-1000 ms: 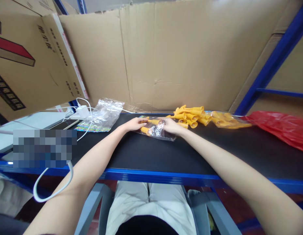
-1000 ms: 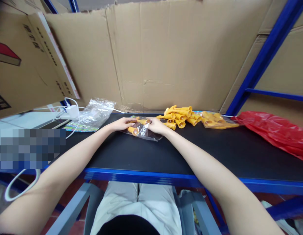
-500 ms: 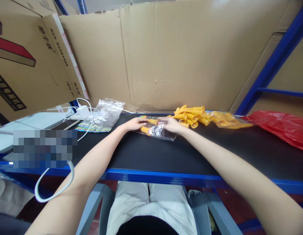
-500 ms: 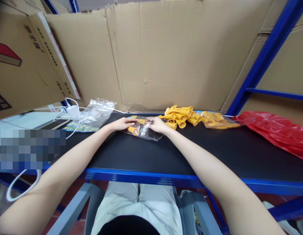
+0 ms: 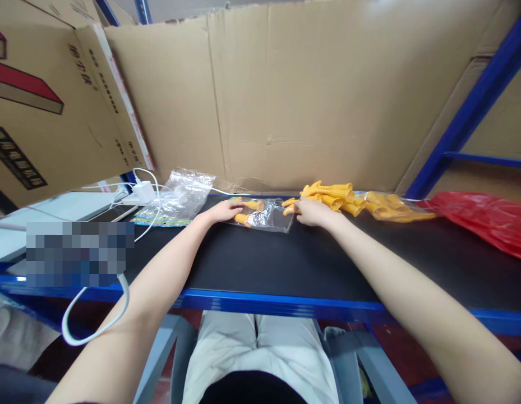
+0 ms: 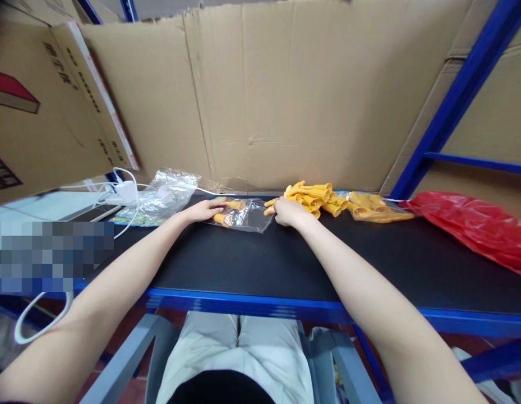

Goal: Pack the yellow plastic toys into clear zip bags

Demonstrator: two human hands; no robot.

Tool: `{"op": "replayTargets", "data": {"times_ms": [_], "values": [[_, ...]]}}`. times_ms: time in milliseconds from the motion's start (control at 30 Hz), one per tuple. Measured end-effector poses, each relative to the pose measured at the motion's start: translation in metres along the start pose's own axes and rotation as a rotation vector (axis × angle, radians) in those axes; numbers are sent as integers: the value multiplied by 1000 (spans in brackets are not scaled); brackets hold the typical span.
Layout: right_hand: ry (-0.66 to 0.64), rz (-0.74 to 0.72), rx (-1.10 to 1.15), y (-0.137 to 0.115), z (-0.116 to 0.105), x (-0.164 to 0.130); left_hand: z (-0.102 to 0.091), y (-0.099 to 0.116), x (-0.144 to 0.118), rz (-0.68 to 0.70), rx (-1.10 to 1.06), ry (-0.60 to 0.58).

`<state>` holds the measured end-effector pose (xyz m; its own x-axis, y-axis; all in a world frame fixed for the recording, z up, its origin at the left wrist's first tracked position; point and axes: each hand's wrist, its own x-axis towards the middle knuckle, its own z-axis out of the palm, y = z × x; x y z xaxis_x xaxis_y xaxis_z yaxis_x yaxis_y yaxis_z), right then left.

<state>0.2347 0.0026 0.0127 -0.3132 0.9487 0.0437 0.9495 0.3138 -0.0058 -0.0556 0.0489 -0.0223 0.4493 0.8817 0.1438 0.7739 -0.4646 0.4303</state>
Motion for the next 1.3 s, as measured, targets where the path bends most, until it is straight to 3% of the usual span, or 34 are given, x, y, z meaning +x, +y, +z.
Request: {"op": "replayTargets", "data": {"times_ms": [167,533,600,733,867,967,1133,1200,1300], "values": [[40,58,-71,-2,5,0,0,4,-1,-19,36,9],[-11,130,-116,-4,-3,-5,0,7,-1,-28,80,-3],[53,132,-125,-4,-6,-5,0,7,-1,-26,81,-6],[343,164,-75,-5,-12,-5,0,7,-1,-38,72,-10],[581,131,190,-8,-17,-3,0,6,-1,-35,74,-10],[670,32,497,-11,-18,-1,0,6,-1,-31,79,-7],[514,-43,1203,-17,-18,4,0,6,-2,-34,90,-4],[464,-30,1338,-19,-15,6,0,6,-1,-26,97,-2],[378,5,1347,-20,-8,8,1,4,0,-18,99,-4]]}}
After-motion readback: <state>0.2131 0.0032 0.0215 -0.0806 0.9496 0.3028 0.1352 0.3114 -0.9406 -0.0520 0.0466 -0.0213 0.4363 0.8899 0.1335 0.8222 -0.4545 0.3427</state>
